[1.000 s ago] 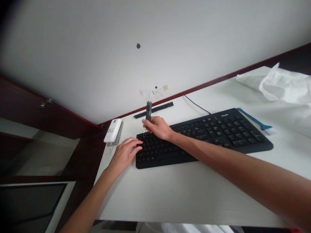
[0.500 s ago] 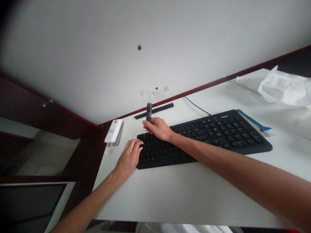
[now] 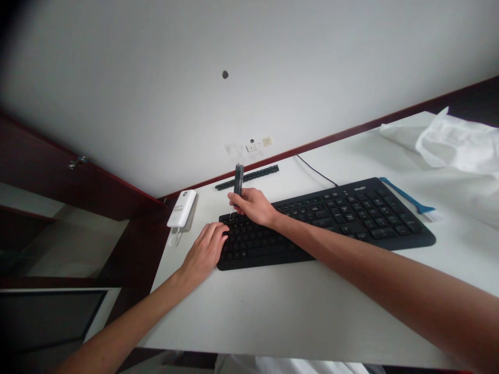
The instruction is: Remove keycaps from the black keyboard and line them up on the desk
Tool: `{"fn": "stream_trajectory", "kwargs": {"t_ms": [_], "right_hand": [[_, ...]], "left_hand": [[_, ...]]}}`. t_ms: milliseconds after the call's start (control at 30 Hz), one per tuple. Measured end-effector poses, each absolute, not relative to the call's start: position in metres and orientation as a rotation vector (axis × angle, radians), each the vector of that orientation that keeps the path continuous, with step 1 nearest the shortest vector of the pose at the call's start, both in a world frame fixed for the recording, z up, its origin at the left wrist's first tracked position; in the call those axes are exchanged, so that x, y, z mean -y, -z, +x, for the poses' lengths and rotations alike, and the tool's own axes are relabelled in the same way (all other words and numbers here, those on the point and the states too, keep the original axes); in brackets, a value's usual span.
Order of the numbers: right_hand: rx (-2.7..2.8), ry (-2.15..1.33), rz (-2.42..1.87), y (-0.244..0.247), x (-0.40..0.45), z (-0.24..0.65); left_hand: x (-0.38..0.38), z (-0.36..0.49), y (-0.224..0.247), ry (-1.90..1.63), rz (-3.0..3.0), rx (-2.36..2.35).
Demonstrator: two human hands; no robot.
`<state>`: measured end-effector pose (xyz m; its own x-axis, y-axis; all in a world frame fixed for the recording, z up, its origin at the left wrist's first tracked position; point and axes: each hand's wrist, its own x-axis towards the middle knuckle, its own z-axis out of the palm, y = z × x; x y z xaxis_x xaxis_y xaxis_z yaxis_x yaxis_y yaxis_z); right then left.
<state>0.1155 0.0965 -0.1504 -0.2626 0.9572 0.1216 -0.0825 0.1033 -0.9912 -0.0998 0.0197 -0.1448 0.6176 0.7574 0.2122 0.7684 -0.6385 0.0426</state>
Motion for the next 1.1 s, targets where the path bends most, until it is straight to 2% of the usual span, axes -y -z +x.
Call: {"fn": "stream_trajectory", "kwargs": {"t_ms": [233,400,800,967,1100], "right_hand": [[1.418,-1.343,-0.927,0.151,-0.096,0.115],[1.429,-1.331,-0.951,0.152,-0.096,0.116],[1.439,-1.326,-0.938,0.151,-0.095,0.117],[1.421,-1.353,-0.946,0.152,-0.096,0.117],[1.406,-1.372,-0.952,0.152,-0.097,0.116]], "left_hand": [[-0.020,-0.099,0.144,0.443,-2.763,1.358],[-0.027,-0.104,0.139,0.398,-2.865,1.223],[-0.029,-0.101,0.136,0.414,-2.896,1.290],[-0.029,-0.108,0.129,0.650,-2.954,1.439],[-0.050,-0.127,0.131,0.881,-2.753,1.655]]}}
